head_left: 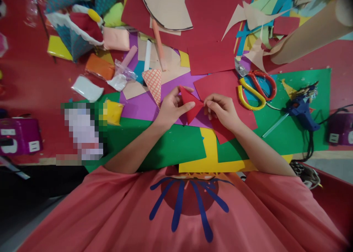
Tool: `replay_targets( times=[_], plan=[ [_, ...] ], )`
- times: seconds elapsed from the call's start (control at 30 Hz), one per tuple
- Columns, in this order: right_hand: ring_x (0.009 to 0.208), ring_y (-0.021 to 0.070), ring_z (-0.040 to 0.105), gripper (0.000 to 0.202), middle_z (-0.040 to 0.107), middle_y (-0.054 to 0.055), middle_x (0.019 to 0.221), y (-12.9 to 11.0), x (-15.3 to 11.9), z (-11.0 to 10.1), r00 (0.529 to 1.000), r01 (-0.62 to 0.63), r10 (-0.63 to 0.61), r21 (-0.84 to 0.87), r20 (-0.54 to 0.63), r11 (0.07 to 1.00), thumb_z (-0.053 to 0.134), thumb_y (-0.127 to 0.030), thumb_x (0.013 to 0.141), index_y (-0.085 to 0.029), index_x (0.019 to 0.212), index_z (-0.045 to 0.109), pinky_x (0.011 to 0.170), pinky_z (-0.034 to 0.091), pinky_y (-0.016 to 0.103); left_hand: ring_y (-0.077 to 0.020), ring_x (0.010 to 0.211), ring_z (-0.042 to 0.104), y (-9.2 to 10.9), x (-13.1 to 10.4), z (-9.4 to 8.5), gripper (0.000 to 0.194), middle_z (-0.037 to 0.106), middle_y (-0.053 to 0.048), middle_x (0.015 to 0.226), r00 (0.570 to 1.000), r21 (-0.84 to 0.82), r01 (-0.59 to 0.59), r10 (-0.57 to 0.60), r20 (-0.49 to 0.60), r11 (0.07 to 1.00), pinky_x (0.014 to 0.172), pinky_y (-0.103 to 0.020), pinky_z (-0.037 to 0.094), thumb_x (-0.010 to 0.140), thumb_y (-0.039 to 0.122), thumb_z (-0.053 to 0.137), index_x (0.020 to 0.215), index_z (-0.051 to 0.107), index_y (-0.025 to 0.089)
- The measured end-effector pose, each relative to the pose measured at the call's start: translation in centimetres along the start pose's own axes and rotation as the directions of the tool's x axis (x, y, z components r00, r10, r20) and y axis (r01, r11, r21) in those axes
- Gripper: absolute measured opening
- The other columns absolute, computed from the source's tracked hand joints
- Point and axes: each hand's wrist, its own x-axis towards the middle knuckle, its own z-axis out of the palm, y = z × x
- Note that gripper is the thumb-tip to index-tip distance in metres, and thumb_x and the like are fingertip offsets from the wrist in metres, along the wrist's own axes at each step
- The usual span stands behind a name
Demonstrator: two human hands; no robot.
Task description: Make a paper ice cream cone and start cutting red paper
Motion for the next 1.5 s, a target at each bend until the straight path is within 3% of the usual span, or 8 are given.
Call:
replay_targets(
  times=[0.5, 1.2, 1.5],
  plan=[
    [0.042, 0.0054, 0.05, 0.019, 0.055, -0.006, 0.057, 0.12, -0.01, 0.01, 1.0, 0.012, -0.012, 0.014, 0.0, 1.0, 0.058, -0.032, 0.088, -0.017, 0.077, 0.056, 0.042, 0.038, 0.019, -0.0173, 0.077, 0.068, -0.08, -0.04, -0.02, 0.049, 0.07, -0.001, 0.083, 1.0, -0.011, 0.005, -0.005, -0.001, 1.0, 0.069, -0.027, 0.055, 0.066, 0.044, 0.083, 0.103, 0.061, 0.02],
    [0.043, 0.0047, 0.049, 0.037, 0.054, -0.005, 0.058, 0.09, -0.03, 0.13, 0.999, 0.047, -0.047, -0.022, 0.021, 0.999, 0.061, -0.052, 0.087, -0.017, 0.076, 0.055, 0.043, 0.039, 0.019, -0.0114, 0.066, 0.066, 0.12, 0.17, 0.18, 0.051, 0.069, 0.002, 0.076, 1.0, -0.06, 0.0, -0.001, -0.012, 0.998, 0.062, -0.021, 0.055, 0.061, 0.044, 0.086, 0.099, 0.06, 0.02],
    [0.043, 0.0053, 0.049, 0.035, 0.054, -0.004, 0.059, -0.1, 0.01, 0.19, 0.999, 0.04, -0.038, -0.105, 0.018, 0.994, 0.061, -0.05, 0.086, -0.018, 0.074, 0.052, 0.043, 0.038, 0.02, -0.0107, 0.068, 0.067, 0.26, 0.08, 0.28, 0.05, 0.07, 0.002, 0.077, 1.0, -0.069, -0.009, 0.009, 0.003, 0.998, 0.063, -0.02, 0.054, 0.063, 0.043, 0.085, 0.099, 0.059, 0.02]
  ],
)
